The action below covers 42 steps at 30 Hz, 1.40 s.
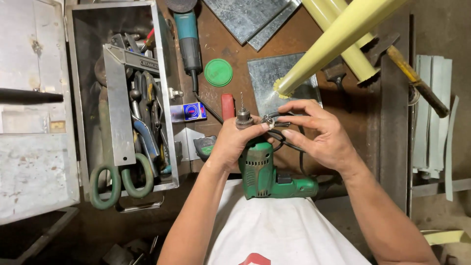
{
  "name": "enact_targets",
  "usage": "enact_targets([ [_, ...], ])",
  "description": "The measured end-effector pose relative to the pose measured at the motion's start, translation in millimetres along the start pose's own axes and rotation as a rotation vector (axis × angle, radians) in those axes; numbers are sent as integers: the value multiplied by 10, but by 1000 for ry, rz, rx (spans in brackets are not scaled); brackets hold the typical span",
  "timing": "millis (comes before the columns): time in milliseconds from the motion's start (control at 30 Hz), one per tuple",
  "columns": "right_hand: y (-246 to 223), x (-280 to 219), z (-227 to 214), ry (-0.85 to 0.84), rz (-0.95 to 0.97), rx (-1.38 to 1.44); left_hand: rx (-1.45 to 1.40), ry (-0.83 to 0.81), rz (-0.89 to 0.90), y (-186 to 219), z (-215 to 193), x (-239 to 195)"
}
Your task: Assembling a yellow pipe to a square metal base plate using an electric drill and a hammer.
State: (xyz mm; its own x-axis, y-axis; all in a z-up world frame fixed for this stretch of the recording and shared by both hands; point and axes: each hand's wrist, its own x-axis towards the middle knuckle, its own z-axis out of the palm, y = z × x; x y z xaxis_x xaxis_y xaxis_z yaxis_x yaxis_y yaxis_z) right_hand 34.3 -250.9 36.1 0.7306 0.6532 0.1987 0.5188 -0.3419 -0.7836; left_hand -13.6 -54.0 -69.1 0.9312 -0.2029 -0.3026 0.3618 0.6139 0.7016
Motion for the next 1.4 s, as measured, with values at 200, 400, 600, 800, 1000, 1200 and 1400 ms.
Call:
enact_targets([
  [200, 4, 34, 91, 219, -29, -284, -55, -48, 28, 109, 107, -65],
  [400, 151, 109, 207, 81, 589, 550, -113, -87, 149, -349, -132, 53],
  [600, 137, 187, 317, 49, 611, 462, -91, -63, 161, -283, -18, -61],
  [800, 84, 256, 419, 86, 675, 428, -43, -62, 214, -349, -95, -51],
  [1000, -114, 374, 471, 24, 698, 365, -61, -97, 233, -384, -137, -45],
  [1200, 65, 323, 541, 81, 697, 479, 7, 15, 250, -195, -32, -122],
  [1400, 213, 288, 542, 89, 713, 580, 75, 92, 277, -316, -113, -20],
])
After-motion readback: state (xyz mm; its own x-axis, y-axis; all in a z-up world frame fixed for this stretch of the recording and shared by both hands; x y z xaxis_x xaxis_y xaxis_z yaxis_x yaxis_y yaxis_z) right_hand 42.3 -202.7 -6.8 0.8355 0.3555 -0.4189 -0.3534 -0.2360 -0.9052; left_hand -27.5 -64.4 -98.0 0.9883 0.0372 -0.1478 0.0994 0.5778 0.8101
